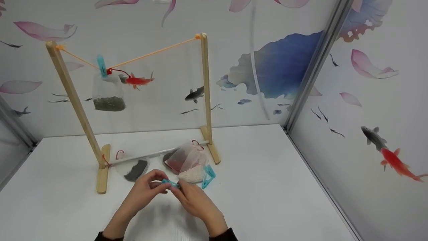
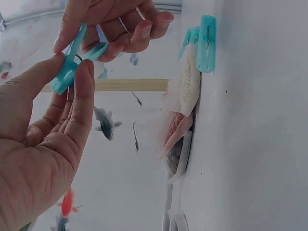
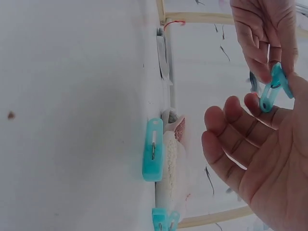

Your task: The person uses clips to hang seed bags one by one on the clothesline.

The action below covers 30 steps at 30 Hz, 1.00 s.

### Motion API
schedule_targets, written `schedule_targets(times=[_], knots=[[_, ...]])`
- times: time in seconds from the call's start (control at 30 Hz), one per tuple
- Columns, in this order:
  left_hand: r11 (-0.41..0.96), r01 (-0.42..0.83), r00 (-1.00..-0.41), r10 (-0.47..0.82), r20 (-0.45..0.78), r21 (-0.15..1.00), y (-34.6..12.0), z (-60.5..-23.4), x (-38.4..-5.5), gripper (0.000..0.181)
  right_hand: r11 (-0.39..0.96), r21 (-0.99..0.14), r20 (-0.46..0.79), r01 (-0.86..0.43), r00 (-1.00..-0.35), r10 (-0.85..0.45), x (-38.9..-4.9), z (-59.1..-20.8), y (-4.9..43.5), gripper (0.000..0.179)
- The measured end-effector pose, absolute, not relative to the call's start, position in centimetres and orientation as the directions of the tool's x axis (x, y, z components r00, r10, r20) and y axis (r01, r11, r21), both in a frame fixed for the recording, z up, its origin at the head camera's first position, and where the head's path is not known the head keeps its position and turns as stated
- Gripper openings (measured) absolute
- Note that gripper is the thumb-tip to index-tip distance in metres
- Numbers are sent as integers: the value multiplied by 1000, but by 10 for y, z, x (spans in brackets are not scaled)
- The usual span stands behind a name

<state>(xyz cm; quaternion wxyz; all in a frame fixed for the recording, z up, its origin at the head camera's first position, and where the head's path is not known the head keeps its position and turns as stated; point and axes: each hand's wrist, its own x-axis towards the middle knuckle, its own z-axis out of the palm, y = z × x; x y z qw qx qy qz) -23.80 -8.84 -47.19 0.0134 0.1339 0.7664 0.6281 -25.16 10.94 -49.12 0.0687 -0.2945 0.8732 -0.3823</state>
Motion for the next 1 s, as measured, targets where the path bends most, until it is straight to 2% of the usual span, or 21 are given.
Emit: schedule_targets(times=[0.27,0.5,0.63,0.87,1.0], knots=[[61,119,-969,226,102,991,-93,-465,-235,26,476,-740,153,-475,-809,-568,-253,-489,109,32],[53,115,-973,205,102,992,-91,-452,-227,27,435,-710,289,-553,-793,-536,-254,-490,109,26],[71,169,-969,197,152,983,-87,-456,-227,29,445,-661,380,-604,-781,-495,-255,-490,109,25],[191,215,-969,162,185,958,-82,-459,-228,29,444,-606,480,-660,-748,-458,-255,-492,111,24],[280,245,-962,191,197,928,-87,-473,-235,31,429,-571,528,-700,-713,-461,-257,-496,111,22]])
